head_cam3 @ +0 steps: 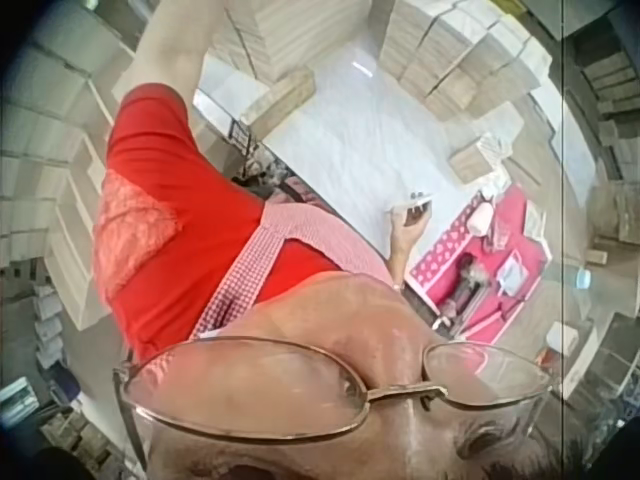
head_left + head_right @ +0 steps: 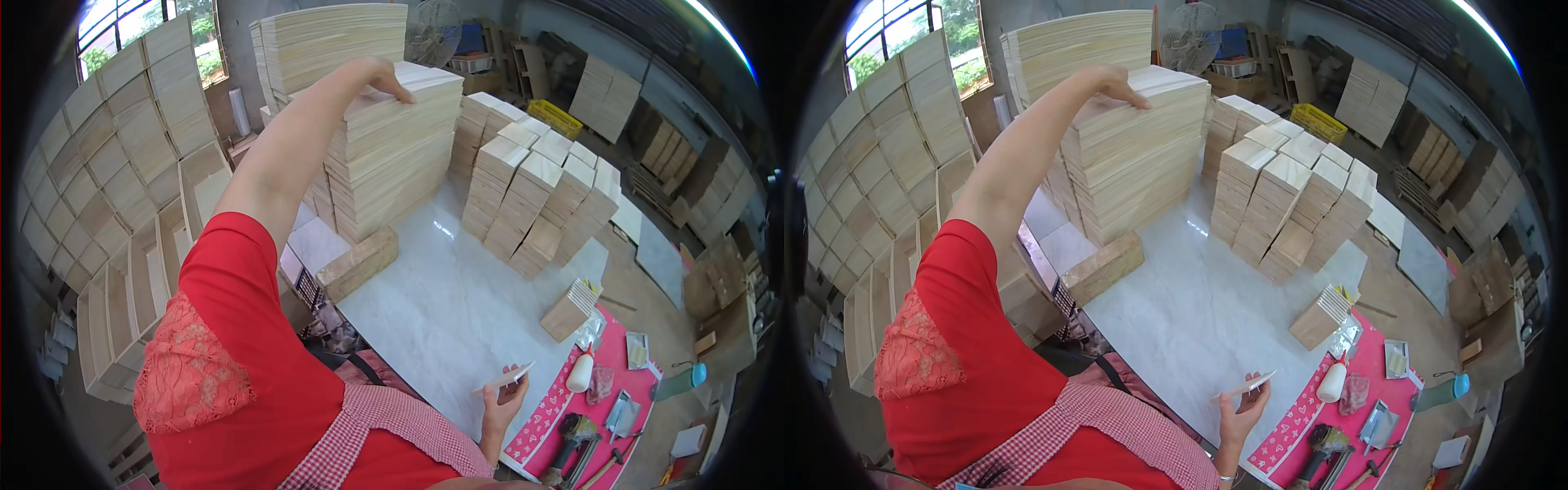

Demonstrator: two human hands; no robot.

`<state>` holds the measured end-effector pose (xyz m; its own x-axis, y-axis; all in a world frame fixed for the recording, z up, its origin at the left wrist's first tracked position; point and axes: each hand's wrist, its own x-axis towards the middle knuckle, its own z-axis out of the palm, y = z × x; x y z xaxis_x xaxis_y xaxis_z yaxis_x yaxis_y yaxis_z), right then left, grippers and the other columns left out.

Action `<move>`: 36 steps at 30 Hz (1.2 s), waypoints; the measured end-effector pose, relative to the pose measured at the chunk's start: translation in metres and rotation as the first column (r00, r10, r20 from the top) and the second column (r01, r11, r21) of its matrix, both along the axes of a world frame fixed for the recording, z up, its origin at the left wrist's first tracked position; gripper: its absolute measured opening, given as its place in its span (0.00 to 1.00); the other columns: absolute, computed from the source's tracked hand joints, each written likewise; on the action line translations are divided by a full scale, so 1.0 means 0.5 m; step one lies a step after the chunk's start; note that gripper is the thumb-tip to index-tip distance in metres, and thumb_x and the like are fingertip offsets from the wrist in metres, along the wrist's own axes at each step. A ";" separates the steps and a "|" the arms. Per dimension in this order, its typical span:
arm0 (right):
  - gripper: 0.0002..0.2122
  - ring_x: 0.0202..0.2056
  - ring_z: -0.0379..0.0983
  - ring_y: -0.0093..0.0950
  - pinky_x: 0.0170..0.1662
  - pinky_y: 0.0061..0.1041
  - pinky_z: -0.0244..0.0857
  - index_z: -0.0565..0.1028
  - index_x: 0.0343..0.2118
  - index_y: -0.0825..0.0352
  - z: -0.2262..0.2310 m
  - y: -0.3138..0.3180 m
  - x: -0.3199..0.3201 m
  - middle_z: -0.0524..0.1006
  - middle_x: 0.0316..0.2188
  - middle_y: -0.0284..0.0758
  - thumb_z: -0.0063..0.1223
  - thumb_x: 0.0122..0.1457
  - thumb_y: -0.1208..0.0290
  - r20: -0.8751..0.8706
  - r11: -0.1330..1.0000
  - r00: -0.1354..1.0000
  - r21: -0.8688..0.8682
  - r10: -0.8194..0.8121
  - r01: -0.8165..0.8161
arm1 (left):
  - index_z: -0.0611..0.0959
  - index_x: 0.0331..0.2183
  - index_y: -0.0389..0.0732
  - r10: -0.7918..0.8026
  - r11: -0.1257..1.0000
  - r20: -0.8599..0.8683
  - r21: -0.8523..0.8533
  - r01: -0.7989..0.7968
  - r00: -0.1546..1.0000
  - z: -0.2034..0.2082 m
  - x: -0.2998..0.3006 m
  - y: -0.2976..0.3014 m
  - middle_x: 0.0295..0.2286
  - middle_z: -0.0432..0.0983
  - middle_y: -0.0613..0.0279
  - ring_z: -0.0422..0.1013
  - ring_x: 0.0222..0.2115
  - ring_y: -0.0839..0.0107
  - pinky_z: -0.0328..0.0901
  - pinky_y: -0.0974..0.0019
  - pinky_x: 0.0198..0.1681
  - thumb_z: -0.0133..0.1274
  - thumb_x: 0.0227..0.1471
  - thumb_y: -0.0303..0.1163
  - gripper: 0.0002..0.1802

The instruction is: Assembling wooden box components using glue and a pneumatic nail gun.

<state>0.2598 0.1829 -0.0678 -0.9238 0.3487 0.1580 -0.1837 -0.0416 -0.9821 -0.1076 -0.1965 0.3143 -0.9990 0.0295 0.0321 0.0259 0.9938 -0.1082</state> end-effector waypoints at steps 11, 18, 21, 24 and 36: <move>0.45 0.62 0.58 0.40 0.64 0.38 0.52 0.50 0.65 0.69 0.005 -0.006 0.020 0.61 0.60 0.44 0.67 0.46 0.75 0.002 0.998 0.999 0.025 0.050 -0.050 | 0.80 0.43 0.36 -0.272 0.960 -0.563 -0.099 0.263 0.780 0.004 0.114 0.046 0.40 0.76 0.46 0.72 0.44 0.49 0.66 0.54 0.49 0.67 0.34 0.56 0.39; 0.46 0.63 0.57 0.39 0.65 0.37 0.50 0.49 0.65 0.71 0.012 -0.008 0.047 0.59 0.62 0.46 0.68 0.45 0.75 -0.005 1.000 1.000 0.006 -0.025 0.025 | 0.81 0.34 0.41 -0.637 0.753 -0.516 -0.258 0.606 0.572 -0.141 0.296 0.189 0.29 0.77 0.54 0.74 0.37 0.54 0.69 0.55 0.39 0.57 0.51 0.42 0.15; 0.46 0.63 0.57 0.39 0.66 0.37 0.49 0.49 0.65 0.71 0.028 -0.018 0.064 0.59 0.62 0.46 0.68 0.46 0.75 0.025 0.999 0.999 0.015 -0.044 0.044 | 0.81 0.33 0.40 -0.611 0.738 -0.500 -0.078 0.670 0.614 -0.248 0.309 0.192 0.29 0.77 0.54 0.74 0.36 0.55 0.67 0.54 0.40 0.53 0.54 0.43 0.15; 0.46 0.63 0.56 0.39 0.66 0.37 0.49 0.50 0.65 0.70 0.031 -0.022 0.072 0.59 0.62 0.46 0.68 0.46 0.74 0.053 0.999 0.998 0.027 -0.047 0.045 | 0.82 0.31 0.40 -0.595 0.669 -0.513 0.110 0.735 0.619 -0.368 0.297 0.177 0.28 0.77 0.54 0.73 0.36 0.54 0.65 0.52 0.41 0.50 0.56 0.45 0.17; 0.45 0.64 0.55 0.37 0.64 0.36 0.51 0.52 0.64 0.69 0.042 -0.038 0.039 0.58 0.63 0.46 0.67 0.43 0.72 0.120 0.989 0.989 0.109 0.089 -0.102 | 0.84 0.33 0.43 -0.765 0.641 -0.045 0.027 0.767 0.642 -0.652 0.283 0.138 0.40 0.77 0.55 0.70 0.45 0.57 0.59 0.49 0.51 0.49 0.56 0.54 0.23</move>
